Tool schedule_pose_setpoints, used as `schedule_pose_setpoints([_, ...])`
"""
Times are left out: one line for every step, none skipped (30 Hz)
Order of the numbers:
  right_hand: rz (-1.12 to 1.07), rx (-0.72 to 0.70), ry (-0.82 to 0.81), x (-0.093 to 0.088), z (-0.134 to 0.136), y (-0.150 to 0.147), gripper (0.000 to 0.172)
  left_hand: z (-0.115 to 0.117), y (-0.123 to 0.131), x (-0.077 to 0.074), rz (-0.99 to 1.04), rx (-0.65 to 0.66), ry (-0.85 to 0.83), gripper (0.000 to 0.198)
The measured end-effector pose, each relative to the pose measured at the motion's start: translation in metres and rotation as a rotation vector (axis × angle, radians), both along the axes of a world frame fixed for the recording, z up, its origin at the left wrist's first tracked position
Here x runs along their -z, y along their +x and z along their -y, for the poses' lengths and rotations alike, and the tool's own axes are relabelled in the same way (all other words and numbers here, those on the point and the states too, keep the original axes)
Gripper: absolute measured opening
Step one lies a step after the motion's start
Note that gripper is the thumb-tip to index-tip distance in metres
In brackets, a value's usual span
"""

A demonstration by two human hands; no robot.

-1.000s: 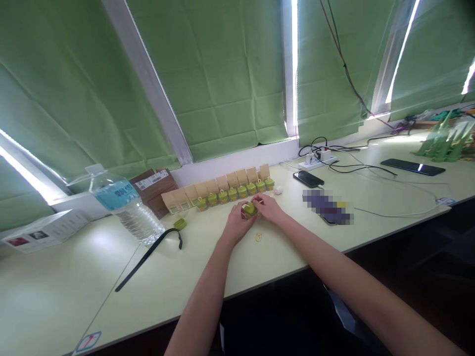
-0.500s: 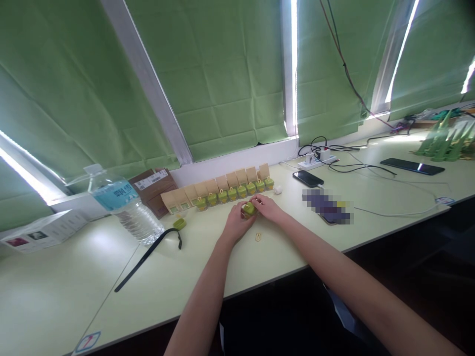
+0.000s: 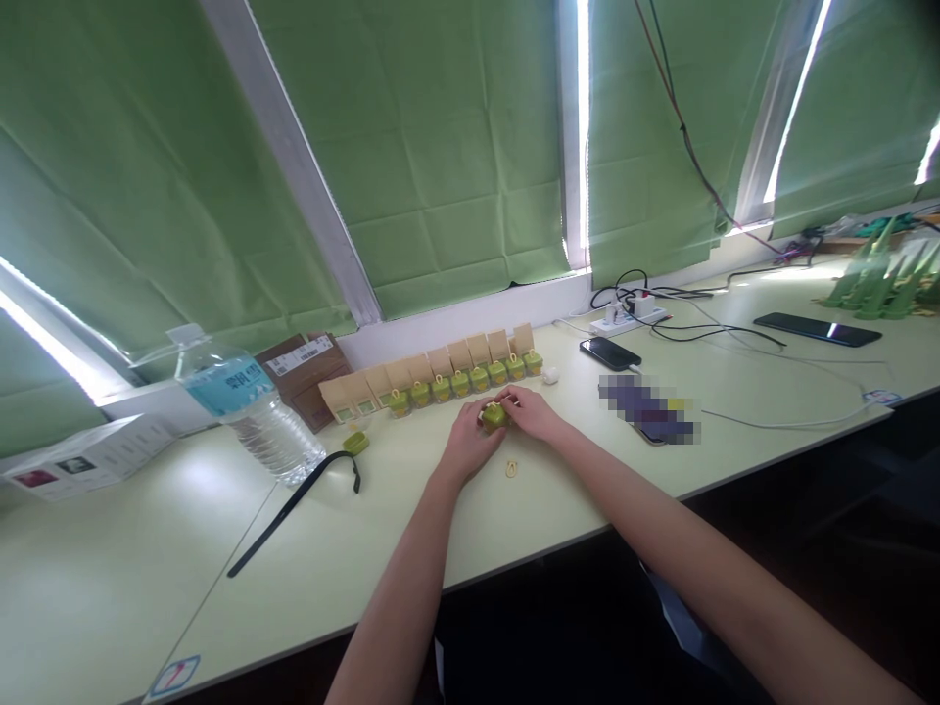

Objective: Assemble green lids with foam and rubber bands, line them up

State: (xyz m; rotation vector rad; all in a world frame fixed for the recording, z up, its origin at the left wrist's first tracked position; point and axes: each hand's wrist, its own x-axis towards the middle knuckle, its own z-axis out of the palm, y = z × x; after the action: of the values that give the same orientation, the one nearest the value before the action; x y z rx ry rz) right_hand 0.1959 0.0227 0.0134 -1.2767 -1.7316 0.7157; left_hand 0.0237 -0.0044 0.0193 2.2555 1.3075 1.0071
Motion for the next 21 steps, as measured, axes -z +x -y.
schedule_pose_setpoints([0.004, 0.003, 0.0, 0.0, 0.001, 0.0, 0.021, -0.001, 0.0, 0.0, 0.001, 0.011, 0.013, 0.05])
schedule_pose_setpoints([0.009, 0.006, -0.004, -0.001, 0.001, 0.0, 0.021, -0.002, -0.001, 0.001, -0.001, 0.01, 0.02, 0.047])
schedule_pose_setpoints([0.014, 0.007, -0.008, -0.001, 0.002, -0.001, 0.021, -0.003, -0.001, 0.001, -0.005, -0.006, 0.019, 0.044])
schedule_pose_setpoints([0.019, 0.008, -0.012, -0.002, 0.003, -0.001, 0.02, -0.005, -0.002, 0.002, -0.012, -0.035, 0.017, 0.042])
schedule_pose_setpoints([0.025, 0.009, -0.017, -0.003, 0.004, -0.001, 0.02, -0.007, -0.004, 0.003, -0.021, -0.071, 0.017, 0.041])
schedule_pose_setpoints([0.031, 0.008, -0.02, -0.004, 0.005, -0.001, 0.019, -0.009, -0.007, 0.003, -0.034, -0.112, 0.019, 0.042])
schedule_pose_setpoints([0.038, 0.007, -0.024, -0.005, 0.006, -0.001, 0.018, -0.012, -0.01, 0.004, -0.05, -0.156, 0.022, 0.043])
schedule_pose_setpoints([0.045, 0.005, -0.027, -0.006, 0.007, -0.001, 0.018, -0.014, -0.014, 0.003, -0.072, -0.206, 0.021, 0.044])
schedule_pose_setpoints([0.052, 0.003, -0.031, -0.006, 0.008, -0.001, 0.017, -0.016, -0.019, 0.002, -0.098, -0.261, 0.013, 0.045])
schedule_pose_setpoints([0.057, 0.001, -0.035, -0.007, 0.009, -0.001, 0.017, -0.018, -0.025, 0.001, -0.131, -0.317, -0.002, 0.045])
schedule_pose_setpoints([0.062, -0.001, -0.038, -0.007, 0.009, -0.001, 0.016, -0.02, -0.033, -0.001, -0.171, -0.38, -0.021, 0.046])
schedule_pose_setpoints([0.065, -0.004, -0.041, -0.006, 0.009, -0.001, 0.016, -0.021, -0.041, -0.004, -0.211, -0.446, -0.027, 0.047])
schedule_pose_setpoints([0.067, -0.007, -0.043, -0.006, 0.008, -0.001, 0.016, -0.023, -0.051, -0.006, -0.259, -0.514, -0.031, 0.048])
schedule_pose_setpoints([0.068, -0.009, -0.044, -0.005, 0.007, -0.001, 0.015, -0.024, -0.062, -0.009, -0.313, -0.563, -0.037, 0.049])
schedule_pose_setpoints([0.069, -0.012, -0.044, -0.004, 0.006, -0.001, 0.015, -0.024, -0.073, -0.012, -0.365, -0.618, -0.042, 0.051])
schedule_pose_setpoints([0.07, -0.014, -0.044, -0.004, 0.005, -0.001, 0.015, -0.025, -0.085, -0.015, -0.414, -0.665, -0.053, 0.053])
schedule_pose_setpoints([0.07, -0.016, -0.044, -0.003, 0.004, -0.001, 0.014, -0.025, -0.098, -0.017, -0.46, -0.703, -0.063, 0.055])
schedule_pose_setpoints([0.069, -0.018, -0.044, -0.002, 0.003, -0.001, 0.014, -0.024, -0.11, -0.019, -0.496, -0.744, -0.074, 0.058])
schedule_pose_setpoints([0.069, -0.021, -0.045, -0.002, 0.003, -0.001, 0.013, -0.023, -0.122, -0.022, -0.526, -0.782, -0.089, 0.06])
schedule_pose_setpoints([0.068, -0.024, -0.046, -0.002, 0.003, -0.001, 0.013, -0.022, -0.134, -0.024, -0.557, -0.806, -0.086, 0.062])
schedule_pose_setpoints([0.068, -0.027, -0.048, -0.002, 0.002, -0.001, 0.013, -0.02, -0.144, -0.026, -0.59, -0.816, -0.085, 0.062])
